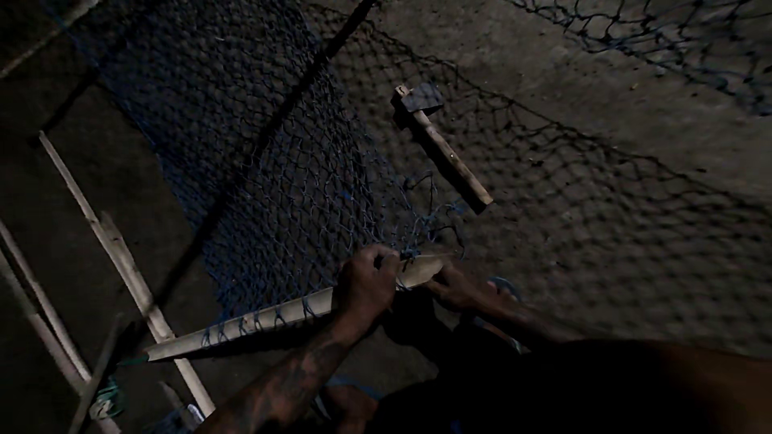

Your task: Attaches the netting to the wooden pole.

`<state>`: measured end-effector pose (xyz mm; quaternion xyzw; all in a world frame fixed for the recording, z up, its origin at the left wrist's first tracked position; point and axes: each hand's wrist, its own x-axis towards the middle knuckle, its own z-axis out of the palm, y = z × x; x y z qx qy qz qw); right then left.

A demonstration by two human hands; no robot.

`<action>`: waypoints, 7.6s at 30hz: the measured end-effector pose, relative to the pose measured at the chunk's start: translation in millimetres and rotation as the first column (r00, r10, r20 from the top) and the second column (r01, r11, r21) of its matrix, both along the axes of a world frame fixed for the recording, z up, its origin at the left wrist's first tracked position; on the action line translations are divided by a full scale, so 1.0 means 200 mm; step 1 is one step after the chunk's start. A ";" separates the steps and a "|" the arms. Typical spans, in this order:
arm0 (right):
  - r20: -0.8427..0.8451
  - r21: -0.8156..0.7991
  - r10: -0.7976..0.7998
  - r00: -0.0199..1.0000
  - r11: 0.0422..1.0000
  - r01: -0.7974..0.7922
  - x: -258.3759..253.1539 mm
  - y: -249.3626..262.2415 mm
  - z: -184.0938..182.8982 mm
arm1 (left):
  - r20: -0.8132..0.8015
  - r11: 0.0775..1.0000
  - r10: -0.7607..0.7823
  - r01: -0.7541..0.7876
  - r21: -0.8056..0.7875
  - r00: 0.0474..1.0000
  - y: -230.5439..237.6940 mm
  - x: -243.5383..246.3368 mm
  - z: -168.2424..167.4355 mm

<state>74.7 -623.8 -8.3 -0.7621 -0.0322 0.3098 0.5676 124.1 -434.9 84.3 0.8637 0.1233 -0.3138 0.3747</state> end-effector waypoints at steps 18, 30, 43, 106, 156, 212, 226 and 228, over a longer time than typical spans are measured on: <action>0.527 -0.342 0.592 0.610 0.805 -0.485 0.22 -0.25 0.03 | 0.114 0.998 -0.035 0.029 0.050 0.993 -0.01 -0.10 -0.06; 0.418 0.152 0.040 0.907 0.982 -0.114 -0.11 0.09 -0.07 | -0.046 0.999 0.002 -0.003 -0.038 0.999 -0.02 0.01 -0.02; 0.519 -0.234 0.471 0.713 0.881 -0.411 -0.06 -0.49 -0.08 | 0.373 0.998 0.054 -0.059 0.001 0.926 0.23 0.14 0.08; 0.368 0.061 -0.294 0.882 0.954 0.293 0.00 0.06 -0.02 | -0.064 0.981 -0.151 0.142 -0.128 0.986 0.02 0.14 -0.16; -0.032 0.187 -0.257 0.966 0.948 0.259 0.12 -0.05 -0.01 | 0.020 0.992 0.042 -0.040 -0.122 0.999 0.00 0.10 -0.10; 0.187 -0.101 -0.166 0.968 0.977 0.187 0.19 -0.03 -0.04 | 0.378 0.982 -0.180 0.187 0.018 0.908 0.03 -0.02 -0.22; 0.482 0.028 -0.393 0.783 0.900 0.435 0.12 0.03 -0.12 | 0.414 0.996 -0.084 0.091 0.004 0.906 0.00 0.00 -0.23; 0.481 0.071 -0.431 0.764 0.887 0.456 0.12 0.03 -0.11 | 0.428 0.996 -0.080 0.089 0.000 0.900 0.00 -0.01 -0.22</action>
